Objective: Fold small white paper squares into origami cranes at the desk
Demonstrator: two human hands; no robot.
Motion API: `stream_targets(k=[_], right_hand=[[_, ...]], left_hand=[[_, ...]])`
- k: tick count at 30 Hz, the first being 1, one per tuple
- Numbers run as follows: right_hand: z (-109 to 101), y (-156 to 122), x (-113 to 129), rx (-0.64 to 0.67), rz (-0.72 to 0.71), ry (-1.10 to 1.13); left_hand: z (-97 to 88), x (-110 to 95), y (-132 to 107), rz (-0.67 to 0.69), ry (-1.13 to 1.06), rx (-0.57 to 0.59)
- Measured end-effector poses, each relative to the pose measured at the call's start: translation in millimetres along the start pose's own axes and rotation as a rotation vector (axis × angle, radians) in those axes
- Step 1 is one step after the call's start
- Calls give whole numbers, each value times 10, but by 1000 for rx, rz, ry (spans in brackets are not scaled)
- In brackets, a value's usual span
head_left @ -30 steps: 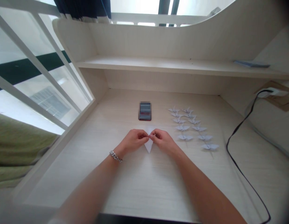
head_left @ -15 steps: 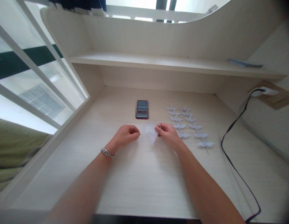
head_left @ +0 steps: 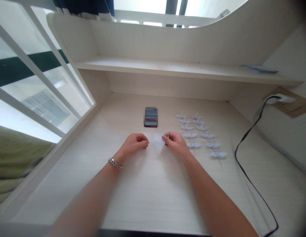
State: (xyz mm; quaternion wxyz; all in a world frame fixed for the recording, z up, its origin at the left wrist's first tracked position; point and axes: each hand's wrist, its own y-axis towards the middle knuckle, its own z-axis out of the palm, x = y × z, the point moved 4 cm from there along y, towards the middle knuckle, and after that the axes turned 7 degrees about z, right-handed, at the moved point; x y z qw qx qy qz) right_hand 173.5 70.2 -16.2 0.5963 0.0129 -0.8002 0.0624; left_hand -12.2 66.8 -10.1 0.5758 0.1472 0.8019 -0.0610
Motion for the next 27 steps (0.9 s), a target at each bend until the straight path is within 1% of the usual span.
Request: stream_targets(k=[2, 3, 4, 5, 7, 10, 12, 14, 16, 17, 19, 21, 25, 27], right_hand=[[-5, 7, -6, -43, 3, 51], [9, 5, -4, -54, -1, 66], [32, 0, -1, -57, -7, 74], [58, -8, 1, -57, -12, 76], [120, -24, 0, -34, -14, 79], [199, -48, 6, 28, -40, 4], [225, -68, 27, 55, -72, -66], [231, -88, 56, 65, -90, -108], [228, -104, 84, 79, -88, -135], [225, -109, 93, 86, -83, -146], [214, -108, 98, 99, -71, -153], [200, -91, 78, 109, -46, -116], [180, -32, 2, 127, 36, 73], [172, -16, -15, 109, 65, 180]], left_hand=[[29, -20, 7, -1, -106, -26], [58, -30, 9, -1, -147, -19], [84, -36, 11, -3, -167, -18], [95, -38, 15, -1, -175, -42], [102, -26, 22, -11, -195, -84], [80, -9, 21, -21, -206, -144], [85, -34, 10, 20, -166, -136], [120, -69, -6, 73, -101, -87], [155, -82, -18, 94, -53, -51], [159, -76, -17, 93, -44, -50], [132, -47, -4, 77, -65, -82], [70, 2, 20, 38, -133, -137], [-63, 104, 45, -85, -311, -265], [-93, 121, 40, -113, -385, -320]])
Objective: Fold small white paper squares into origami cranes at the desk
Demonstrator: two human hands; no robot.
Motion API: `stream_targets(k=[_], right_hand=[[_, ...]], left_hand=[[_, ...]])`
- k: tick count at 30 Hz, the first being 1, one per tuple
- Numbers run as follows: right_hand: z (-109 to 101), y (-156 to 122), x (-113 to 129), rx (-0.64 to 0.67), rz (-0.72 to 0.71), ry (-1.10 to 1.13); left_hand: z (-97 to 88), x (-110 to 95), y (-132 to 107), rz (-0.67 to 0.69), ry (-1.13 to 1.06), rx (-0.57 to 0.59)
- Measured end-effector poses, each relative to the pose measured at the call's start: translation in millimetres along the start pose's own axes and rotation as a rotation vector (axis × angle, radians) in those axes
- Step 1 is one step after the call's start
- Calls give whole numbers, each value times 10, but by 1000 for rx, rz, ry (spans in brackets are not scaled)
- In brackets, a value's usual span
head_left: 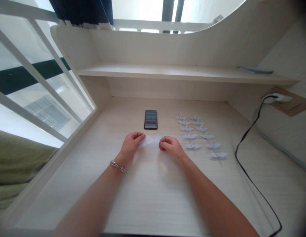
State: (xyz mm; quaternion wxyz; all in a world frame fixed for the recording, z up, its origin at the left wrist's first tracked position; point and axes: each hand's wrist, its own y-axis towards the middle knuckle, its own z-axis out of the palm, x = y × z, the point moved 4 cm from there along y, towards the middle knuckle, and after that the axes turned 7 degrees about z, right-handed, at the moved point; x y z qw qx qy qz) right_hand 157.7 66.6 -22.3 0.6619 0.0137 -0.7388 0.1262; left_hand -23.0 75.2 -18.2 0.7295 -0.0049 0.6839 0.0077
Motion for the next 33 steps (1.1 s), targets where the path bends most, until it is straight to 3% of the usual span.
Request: stream_targets(k=[6, 14, 20, 33], right_hand=[[53, -33, 57, -27, -78, 122], [-25, -21, 51, -184, -167, 32], [-18, -40, 90, -180, -170, 71], [15, -12, 52, -93, -50, 256]], left_hand=[[76, -8, -41, 32, -107, -17], [174, -9, -78, 36, -29, 129], [214, -56, -101, 77, 72, 231], [209, -56, -113, 1, 1, 233]])
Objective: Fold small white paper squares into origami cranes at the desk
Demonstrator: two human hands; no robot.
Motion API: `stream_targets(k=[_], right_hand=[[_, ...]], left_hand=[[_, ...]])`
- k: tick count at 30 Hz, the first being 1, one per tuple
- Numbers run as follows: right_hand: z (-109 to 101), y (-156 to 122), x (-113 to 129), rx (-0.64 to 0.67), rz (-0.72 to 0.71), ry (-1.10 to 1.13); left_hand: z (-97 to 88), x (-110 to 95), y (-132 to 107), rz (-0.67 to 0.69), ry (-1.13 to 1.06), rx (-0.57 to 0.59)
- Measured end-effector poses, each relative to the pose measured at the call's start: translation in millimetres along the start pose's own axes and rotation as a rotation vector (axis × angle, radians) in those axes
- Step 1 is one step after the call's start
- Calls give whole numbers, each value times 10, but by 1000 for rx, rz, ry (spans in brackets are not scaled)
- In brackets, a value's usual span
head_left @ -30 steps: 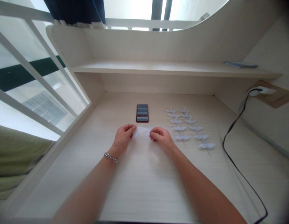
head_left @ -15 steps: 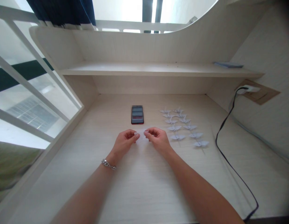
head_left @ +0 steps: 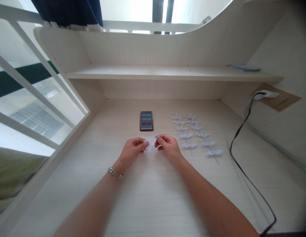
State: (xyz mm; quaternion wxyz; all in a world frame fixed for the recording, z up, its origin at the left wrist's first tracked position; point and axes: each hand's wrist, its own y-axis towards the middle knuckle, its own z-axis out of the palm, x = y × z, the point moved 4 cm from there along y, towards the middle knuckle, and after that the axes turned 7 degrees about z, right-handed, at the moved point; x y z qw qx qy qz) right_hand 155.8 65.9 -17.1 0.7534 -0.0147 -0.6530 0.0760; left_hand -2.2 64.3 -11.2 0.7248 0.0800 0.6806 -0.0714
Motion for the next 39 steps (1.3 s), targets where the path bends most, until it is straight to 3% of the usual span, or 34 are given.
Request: stream_targets(k=[6, 14, 24, 39], right_hand=[[80, -26, -25, 132, -21, -208], [45, -66, 34, -50, -182, -337], [112, -222, 264, -86, -441, -411], [133, -263, 322, -19, -459, -370]], left_hand=[[6, 12, -3, -2, 19, -1], [78, -40, -20, 59, 210, 108], [80, -31, -20, 113, 133, 62], [87, -37, -23, 138, 154, 46]])
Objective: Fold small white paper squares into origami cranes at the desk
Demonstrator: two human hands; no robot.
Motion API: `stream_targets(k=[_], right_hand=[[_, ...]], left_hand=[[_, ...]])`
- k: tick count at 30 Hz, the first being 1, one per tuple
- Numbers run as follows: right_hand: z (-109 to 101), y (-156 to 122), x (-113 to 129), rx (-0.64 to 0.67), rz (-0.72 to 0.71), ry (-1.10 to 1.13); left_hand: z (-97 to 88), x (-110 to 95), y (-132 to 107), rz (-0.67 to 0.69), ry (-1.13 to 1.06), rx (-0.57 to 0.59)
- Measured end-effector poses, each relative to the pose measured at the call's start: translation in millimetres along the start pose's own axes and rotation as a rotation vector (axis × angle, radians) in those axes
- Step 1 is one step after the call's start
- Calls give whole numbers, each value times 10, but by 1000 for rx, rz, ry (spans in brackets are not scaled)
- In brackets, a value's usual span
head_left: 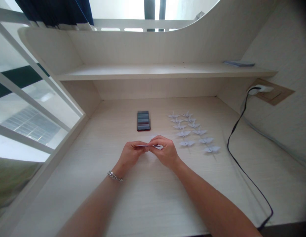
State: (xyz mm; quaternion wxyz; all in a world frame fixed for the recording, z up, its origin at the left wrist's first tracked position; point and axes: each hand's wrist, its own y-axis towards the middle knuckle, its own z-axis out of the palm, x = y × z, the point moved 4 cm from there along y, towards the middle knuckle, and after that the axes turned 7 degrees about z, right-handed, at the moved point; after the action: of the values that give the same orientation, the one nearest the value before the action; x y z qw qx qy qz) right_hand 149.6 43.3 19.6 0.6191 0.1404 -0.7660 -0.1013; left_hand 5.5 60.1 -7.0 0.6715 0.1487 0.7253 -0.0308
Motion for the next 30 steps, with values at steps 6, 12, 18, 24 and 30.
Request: stream_targets(k=[6, 12, 18, 24, 30], right_hand=[[-9, 4, -12, -23, 31, 4], [16, 26, -211, -38, 234, 134], [13, 36, -303, -52, 345, 178], [19, 45, -299, -12, 341, 176], [32, 39, -279, -11, 297, 154]], left_hand=[[4, -20, -6, 25, 14, 40], [-27, -10, -5, -20, -19, 12], [-84, -10, 13, -59, -66, -55], [-64, -2, 10, -65, -58, -50], [-34, -7, 8, -80, -53, -24]])
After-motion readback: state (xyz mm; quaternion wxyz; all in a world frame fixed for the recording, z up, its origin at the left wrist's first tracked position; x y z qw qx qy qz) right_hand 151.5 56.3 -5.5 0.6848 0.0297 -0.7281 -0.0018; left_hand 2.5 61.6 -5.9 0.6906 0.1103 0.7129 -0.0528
